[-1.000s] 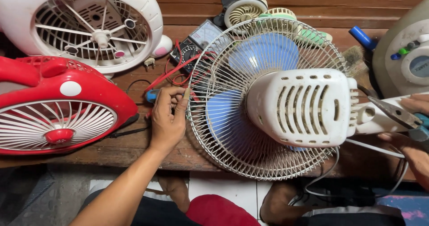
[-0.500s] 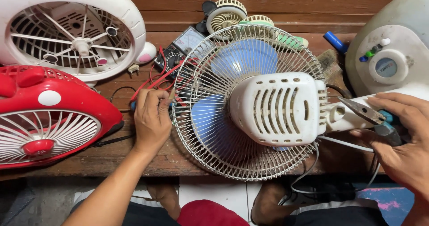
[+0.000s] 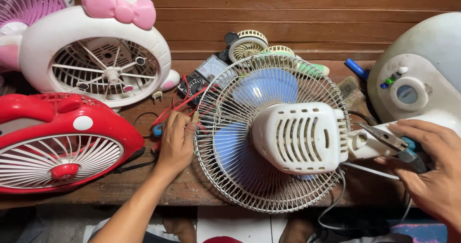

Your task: Disassembling the grill and motor housing of a small electric fan using pliers on a workbench.

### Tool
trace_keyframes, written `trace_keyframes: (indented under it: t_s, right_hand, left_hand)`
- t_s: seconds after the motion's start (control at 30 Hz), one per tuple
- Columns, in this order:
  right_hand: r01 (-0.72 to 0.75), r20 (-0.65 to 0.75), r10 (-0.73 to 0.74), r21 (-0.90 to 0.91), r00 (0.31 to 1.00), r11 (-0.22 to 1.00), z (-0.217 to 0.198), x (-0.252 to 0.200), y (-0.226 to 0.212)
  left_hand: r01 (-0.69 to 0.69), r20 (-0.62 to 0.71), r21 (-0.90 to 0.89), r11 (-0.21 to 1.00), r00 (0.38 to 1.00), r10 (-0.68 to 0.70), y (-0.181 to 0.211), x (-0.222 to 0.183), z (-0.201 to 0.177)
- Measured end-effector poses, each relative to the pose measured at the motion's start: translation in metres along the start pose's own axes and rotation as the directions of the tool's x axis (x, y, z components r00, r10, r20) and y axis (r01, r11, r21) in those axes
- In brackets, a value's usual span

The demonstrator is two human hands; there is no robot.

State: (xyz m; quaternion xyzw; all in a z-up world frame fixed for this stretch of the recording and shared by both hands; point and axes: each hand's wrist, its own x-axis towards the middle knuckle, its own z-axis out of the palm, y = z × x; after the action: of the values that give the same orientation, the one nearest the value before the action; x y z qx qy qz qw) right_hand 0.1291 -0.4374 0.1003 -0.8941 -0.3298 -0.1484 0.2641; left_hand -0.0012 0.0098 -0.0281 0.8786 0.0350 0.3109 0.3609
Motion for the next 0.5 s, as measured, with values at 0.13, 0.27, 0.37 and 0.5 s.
trace_keyframes:
  t_s: [0.13,0.27,0.37,0.5]
  right_hand:
    - [0.011,0.006,-0.010,-0.069,1.000,0.998,-0.003,0.002,-0.005]
    - [0.036,-0.011,-0.038,-0.095,0.999,0.995,-0.006,0.005,-0.018]
    - [-0.036,0.013,0.040,-0.194,0.999,0.980,-0.010,0.004,-0.030]
    - [-0.072,0.028,0.083,-0.281,0.996,0.957,-0.010,0.001,-0.028]
  left_hand:
    - [0.134,0.126,0.042,0.990,0.982,-0.138,-0.002,0.000,-0.009]
    - [0.073,0.165,-0.141,0.987,0.985,-0.050,0.006,0.008,-0.018]
    - [0.162,0.211,-0.130,0.978,0.968,-0.133,0.005,0.008,-0.022]
    - [0.112,0.219,-0.192,0.975,0.973,-0.068,0.004,0.008,-0.021]
